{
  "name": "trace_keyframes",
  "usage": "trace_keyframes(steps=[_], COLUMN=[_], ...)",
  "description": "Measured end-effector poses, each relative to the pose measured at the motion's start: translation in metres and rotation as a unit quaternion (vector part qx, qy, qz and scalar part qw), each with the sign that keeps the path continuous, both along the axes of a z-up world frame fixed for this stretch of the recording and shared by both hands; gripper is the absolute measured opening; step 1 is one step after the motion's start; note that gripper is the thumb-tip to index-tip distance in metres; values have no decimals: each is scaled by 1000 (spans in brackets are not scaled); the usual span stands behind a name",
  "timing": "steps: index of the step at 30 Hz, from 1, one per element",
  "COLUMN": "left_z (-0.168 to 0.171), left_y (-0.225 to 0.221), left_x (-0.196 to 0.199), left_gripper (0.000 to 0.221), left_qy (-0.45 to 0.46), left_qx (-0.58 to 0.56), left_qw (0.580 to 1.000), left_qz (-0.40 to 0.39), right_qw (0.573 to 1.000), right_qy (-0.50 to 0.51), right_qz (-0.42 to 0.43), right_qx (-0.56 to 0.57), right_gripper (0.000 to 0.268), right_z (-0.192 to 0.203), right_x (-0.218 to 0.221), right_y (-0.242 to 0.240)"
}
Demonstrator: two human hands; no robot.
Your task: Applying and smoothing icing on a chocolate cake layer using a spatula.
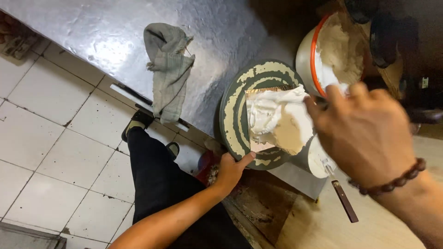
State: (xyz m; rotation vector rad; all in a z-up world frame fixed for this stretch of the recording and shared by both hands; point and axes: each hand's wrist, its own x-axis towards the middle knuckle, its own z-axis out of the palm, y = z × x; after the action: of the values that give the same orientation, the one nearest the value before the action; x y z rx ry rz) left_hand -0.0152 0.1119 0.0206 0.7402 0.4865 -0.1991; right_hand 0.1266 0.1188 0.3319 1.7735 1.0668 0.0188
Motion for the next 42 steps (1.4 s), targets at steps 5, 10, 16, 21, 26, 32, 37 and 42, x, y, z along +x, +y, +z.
trace_keyframes(steps=[5,10,16,21,26,32,37,42], left_z=[-5,-15,-13,-16,-27,-19,-22,-25], left_y=[6,6,15,17,22,25,23,36], left_x=[1,4,9,11,16,16,21,30], left_gripper=[20,23,23,24,26,29,34,35], left_qy=[-10,-40,-21,-26,-36,-40,-30,-39], left_qx=[22,-3,14,31,30,16,-15,28], left_qw=[1000,999,1000,999,999,999,999,999], left_qz=[-5,12,-2,-11,-11,-1,23,7], right_qw=[999,995,993,995,993,990,999,995], right_qy=[21,50,72,71,77,32,45,65], right_qz=[42,75,89,65,45,138,20,48], right_qx=[7,45,41,-15,-73,11,-24,-60], right_gripper=[30,42,46,42,39,49,39,40], right_z=[-2,10,13,7,6,16,-2,3], right_x=[-10,-24,-35,-39,-37,-14,-7,-28], right_y=[-1,-1,-4,-15,-17,-1,-10,-12])
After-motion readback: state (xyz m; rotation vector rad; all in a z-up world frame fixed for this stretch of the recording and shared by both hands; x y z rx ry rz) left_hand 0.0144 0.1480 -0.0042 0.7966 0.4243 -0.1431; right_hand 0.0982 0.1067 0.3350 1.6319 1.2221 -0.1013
